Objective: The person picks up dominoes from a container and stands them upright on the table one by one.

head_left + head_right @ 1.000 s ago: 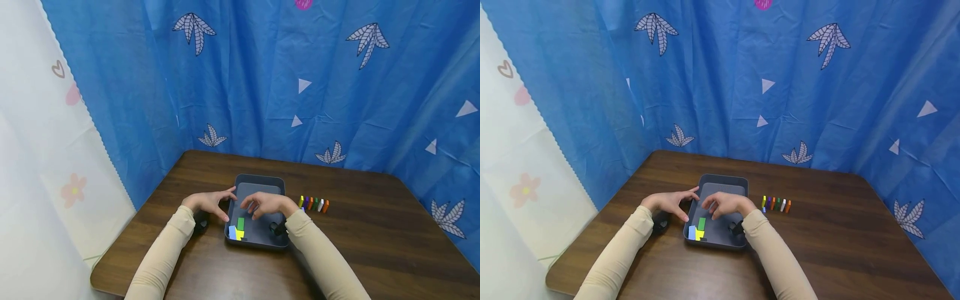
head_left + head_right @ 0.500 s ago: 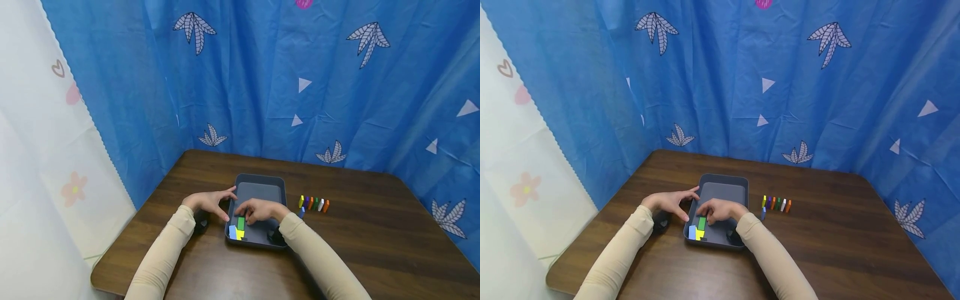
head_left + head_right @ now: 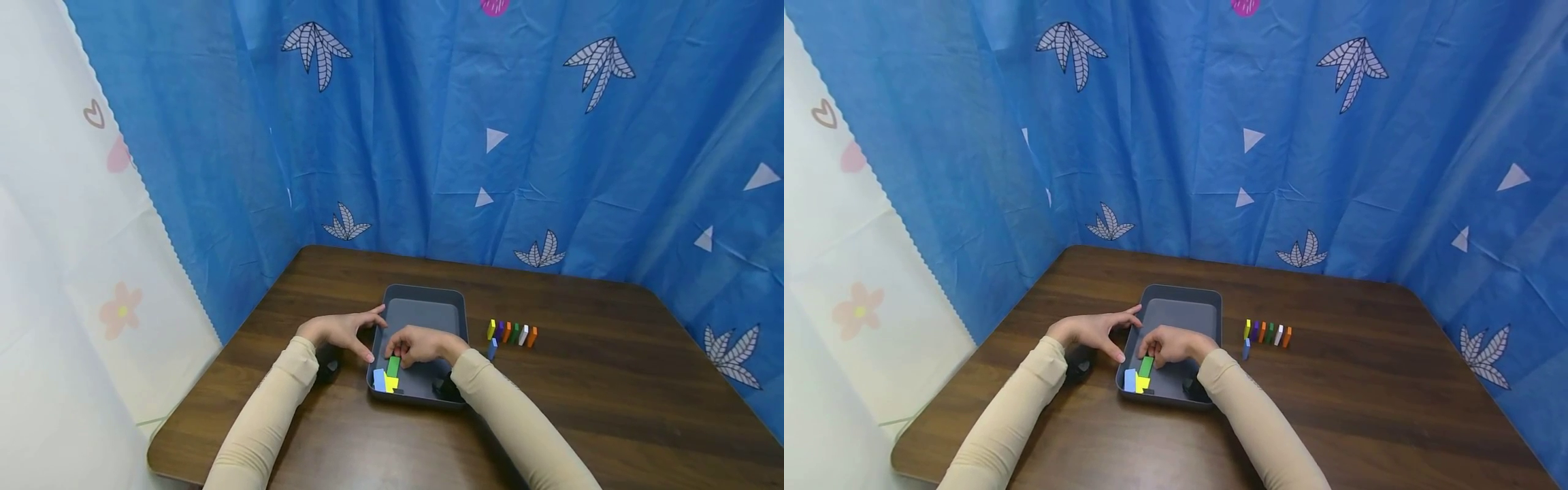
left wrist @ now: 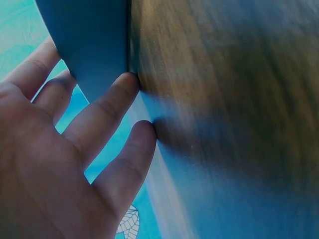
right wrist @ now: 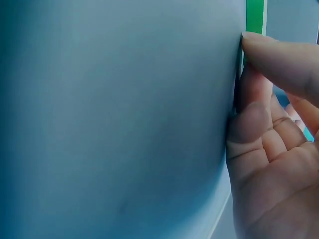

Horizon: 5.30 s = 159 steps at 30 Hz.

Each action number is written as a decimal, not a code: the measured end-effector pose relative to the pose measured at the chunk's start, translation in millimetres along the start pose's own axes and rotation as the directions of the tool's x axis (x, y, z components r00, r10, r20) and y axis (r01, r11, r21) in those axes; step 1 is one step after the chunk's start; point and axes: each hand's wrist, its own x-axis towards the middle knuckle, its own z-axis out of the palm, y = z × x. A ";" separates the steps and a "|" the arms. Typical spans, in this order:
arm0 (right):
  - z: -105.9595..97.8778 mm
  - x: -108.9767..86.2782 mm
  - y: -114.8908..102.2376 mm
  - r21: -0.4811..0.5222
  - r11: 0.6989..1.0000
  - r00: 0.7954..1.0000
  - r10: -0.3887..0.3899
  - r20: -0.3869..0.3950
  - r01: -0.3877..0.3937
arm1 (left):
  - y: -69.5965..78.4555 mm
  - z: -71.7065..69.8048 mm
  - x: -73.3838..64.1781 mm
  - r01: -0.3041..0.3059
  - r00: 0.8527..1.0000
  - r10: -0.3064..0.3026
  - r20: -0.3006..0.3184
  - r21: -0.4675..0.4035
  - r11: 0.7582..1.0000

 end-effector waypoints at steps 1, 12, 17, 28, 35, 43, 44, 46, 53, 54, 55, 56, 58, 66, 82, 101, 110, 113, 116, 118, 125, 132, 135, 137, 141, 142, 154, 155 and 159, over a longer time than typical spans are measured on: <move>0.4 -0.2 -0.5 0.007 1.000 1.000 0.004 -0.002 -0.004 | 0.1 -0.1 0.0 0.001 1.000 -0.001 0.000 -0.001 1.000; -0.4 2.4 1.9 0.039 0.999 1.000 0.000 0.022 -0.001 | -0.8 0.0 -0.6 -0.006 1.000 0.006 0.000 0.002 1.000; -1.6 4.3 4.1 0.048 0.999 1.000 -0.004 0.022 0.003 | -0.6 -0.4 -0.3 0.002 1.000 -0.002 -0.003 -0.005 1.000; -5.6 2.0 4.4 0.106 0.994 0.999 -0.021 0.032 0.018 | -0.3 -0.1 0.3 0.010 1.000 -0.010 -0.005 -0.016 1.000; -9.0 -2.2 2.7 0.142 0.989 0.999 -0.040 0.016 0.038 | 0.5 -0.9 0.3 0.012 1.000 -0.012 0.001 -0.013 1.000; -12.5 -7.2 -1.2 0.176 0.983 0.998 -0.059 0.013 0.056 | -1.6 -2.3 1.5 0.003 1.000 -0.003 -0.003 0.005 1.000; -12.5 -7.5 -1.9 0.180 0.982 0.998 -0.062 0.015 0.059 | -2.3 -2.2 1.8 0.003 1.000 -0.003 -0.004 0.009 1.000; -12.1 -7.6 -3.3 0.187 0.980 0.998 -0.067 0.018 0.062 | -3.4 -1.9 2.2 0.005 1.000 -0.005 -0.005 0.010 1.000; -9.8 -11.8 -7.2 0.166 0.984 0.997 -0.068 -0.021 0.070 | -3.0 -1.6 1.8 0.001 1.000 -0.001 0.005 0.001 1.000; -9.6 -13.2 -8.5 0.158 0.985 0.997 -0.065 -0.030 0.069 | -3.0 -1.6 1.7 -0.001 1.000 0.001 0.006 0.000 1.000; -9.8 -14.4 -9.0 0.150 0.986 0.997 -0.063 -0.041 0.068 | -2.6 -1.8 1.7 -0.003 1.000 0.003 0.005 -0.002 1.000; -10.1 -15.8 -9.2 0.144 0.987 0.997 -0.062 -0.053 0.069 | -2.7 -1.9 1.8 -0.004 1.000 0.004 0.005 -0.001 1.000; -11.1 -18.9 -9.9 0.131 0.989 0.995 -0.061 -0.074 0.070 | -2.9 -2.2 2.0 -0.008 1.000 0.008 0.005 -0.001 1.000; -14.9 -38.2 -7.6 0.117 0.989 0.982 -0.064 -0.179 0.086 | -2.4 -1.9 2.5 0.007 1.000 -0.007 0.000 -0.003 1.000; -29.0 -82.1 1.4 0.267 0.931 0.905 -0.127 -0.406 0.250 | -1.5 -2.2 2.6 -0.025 1.000 0.025 0.011 0.015 1.000; -60.5 -156.1 18.5 0.147 0.984 0.789 0.009 -0.614 0.103 | -0.1 -4.4 0.3 -0.037 0.999 0.037 0.008 0.008 0.999; -65.9 -181.6 31.9 0.090 0.996 0.775 0.043 -0.631 0.018 | -1.8 -5.6 1.3 -0.041 0.999 0.041 0.004 0.015 0.999; -65.8 -185.1 36.5 0.087 0.996 0.771 0.071 -0.633 -0.021 | -1.4 -4.9 1.2 -0.045 0.999 0.045 0.005 0.012 0.999; -64.9 -188.0 41.3 0.093 0.994 0.763 0.109 -0.637 -0.065 | -0.9 -3.9 1.2 -0.050 0.999 0.050 0.009 0.012 0.999; -64.2 -189.8 44.5 0.095 0.991 0.757 0.130 -0.641 -0.090 | -1.0 -3.1 1.3 -0.050 0.999 0.050 0.011 0.014 0.999; -62.2 -190.8 59.2 0.144 0.985 0.773 0.167 -0.612 -0.098 | -0.5 -2.1 1.5 -0.045 0.999 0.045 0.014 -0.002 0.999; -59.5 -187.6 72.1 0.167 0.982 0.803 0.166 -0.573 -0.084 | -0.3 -2.2 1.4 -0.046 0.999 0.045 0.018 0.007 0.999; -58.8 -186.6 73.5 0.188 0.979 0.807 0.170 -0.566 -0.075 | -0.1 -2.3 1.2 -0.044 0.999 0.043 0.018 0.003 0.999; -58.1 -185.5 75.2 0.193 0.979 0.811 0.166 -0.561 -0.066 | -0.2 -2.3 1.2 -0.043 0.999 0.043 0.018 -0.002 0.999; -56.6 -182.2 79.6 0.213 0.975 0.823 0.172 -0.541 -0.064 | 0.1 -2.2 1.1 -0.040 0.999 0.040 0.020 -0.007 0.999; -56.1 -181.4 80.6 0.217 0.974 0.826 0.176 -0.536 -0.067 | 0.4 -2.1 1.0 -0.037 0.999 0.038 0.022 -0.010 0.999; -50.3 -172.4 86.7 0.217 0.971 0.829 0.201 -0.521 -0.099 | -0.6 -2.1 1.2 -0.037 0.999 0.037 0.024 -0.003 0.999; -49.9 -171.9 86.8 0.219 0.970 0.829 0.206 -0.520 -0.103 | -0.8 -2.1 1.2 -0.036 0.999 0.036 0.024 -0.003 0.999; -48.5 -171.3 87.8 0.242 0.965 0.830 0.213 -0.516 -0.097 | -1.6 -2.2 1.7 -0.038 0.999 0.038 0.024 -0.008 0.999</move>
